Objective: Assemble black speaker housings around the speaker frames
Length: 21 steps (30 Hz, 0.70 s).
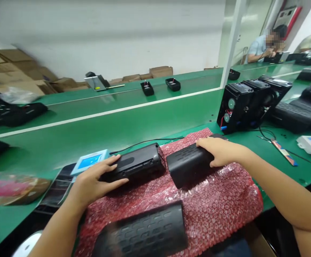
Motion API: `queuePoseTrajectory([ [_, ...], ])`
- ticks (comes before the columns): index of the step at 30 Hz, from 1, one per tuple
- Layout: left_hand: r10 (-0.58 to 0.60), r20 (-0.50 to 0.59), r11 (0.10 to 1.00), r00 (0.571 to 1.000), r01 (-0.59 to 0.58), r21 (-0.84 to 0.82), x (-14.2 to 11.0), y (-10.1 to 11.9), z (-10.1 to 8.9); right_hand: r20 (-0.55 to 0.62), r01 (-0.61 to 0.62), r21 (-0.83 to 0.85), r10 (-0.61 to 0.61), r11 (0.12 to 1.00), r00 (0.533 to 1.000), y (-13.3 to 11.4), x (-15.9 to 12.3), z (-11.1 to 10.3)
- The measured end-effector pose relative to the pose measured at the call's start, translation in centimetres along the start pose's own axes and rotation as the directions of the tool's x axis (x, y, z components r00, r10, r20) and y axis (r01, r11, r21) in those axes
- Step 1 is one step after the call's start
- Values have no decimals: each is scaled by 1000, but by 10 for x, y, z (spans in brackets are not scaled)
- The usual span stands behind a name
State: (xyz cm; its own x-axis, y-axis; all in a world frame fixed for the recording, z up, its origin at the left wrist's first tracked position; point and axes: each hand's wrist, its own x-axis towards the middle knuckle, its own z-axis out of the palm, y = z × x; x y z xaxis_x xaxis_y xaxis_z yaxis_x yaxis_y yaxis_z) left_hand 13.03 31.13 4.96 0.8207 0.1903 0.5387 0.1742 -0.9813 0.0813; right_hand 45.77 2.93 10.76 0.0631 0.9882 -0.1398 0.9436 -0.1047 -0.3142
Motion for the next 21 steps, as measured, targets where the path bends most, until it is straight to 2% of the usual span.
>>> queuePoseTrajectory([
  [6,81,-47,994,996,-78,75,1,-5,4,141,32,69,-42,997,989,14,15,-15],
  [8,96,-79,993,992,-90,71,2,-6,5,164,10,84,-23,996,986,15,19,-18],
  [14,105,-109,991,989,-95,92,6,-2,5,123,-50,62,42,997,992,8,29,-19],
  [21,140,-121,986,983,-128,105,9,0,3,122,29,69,-37,997,992,17,36,-16],
])
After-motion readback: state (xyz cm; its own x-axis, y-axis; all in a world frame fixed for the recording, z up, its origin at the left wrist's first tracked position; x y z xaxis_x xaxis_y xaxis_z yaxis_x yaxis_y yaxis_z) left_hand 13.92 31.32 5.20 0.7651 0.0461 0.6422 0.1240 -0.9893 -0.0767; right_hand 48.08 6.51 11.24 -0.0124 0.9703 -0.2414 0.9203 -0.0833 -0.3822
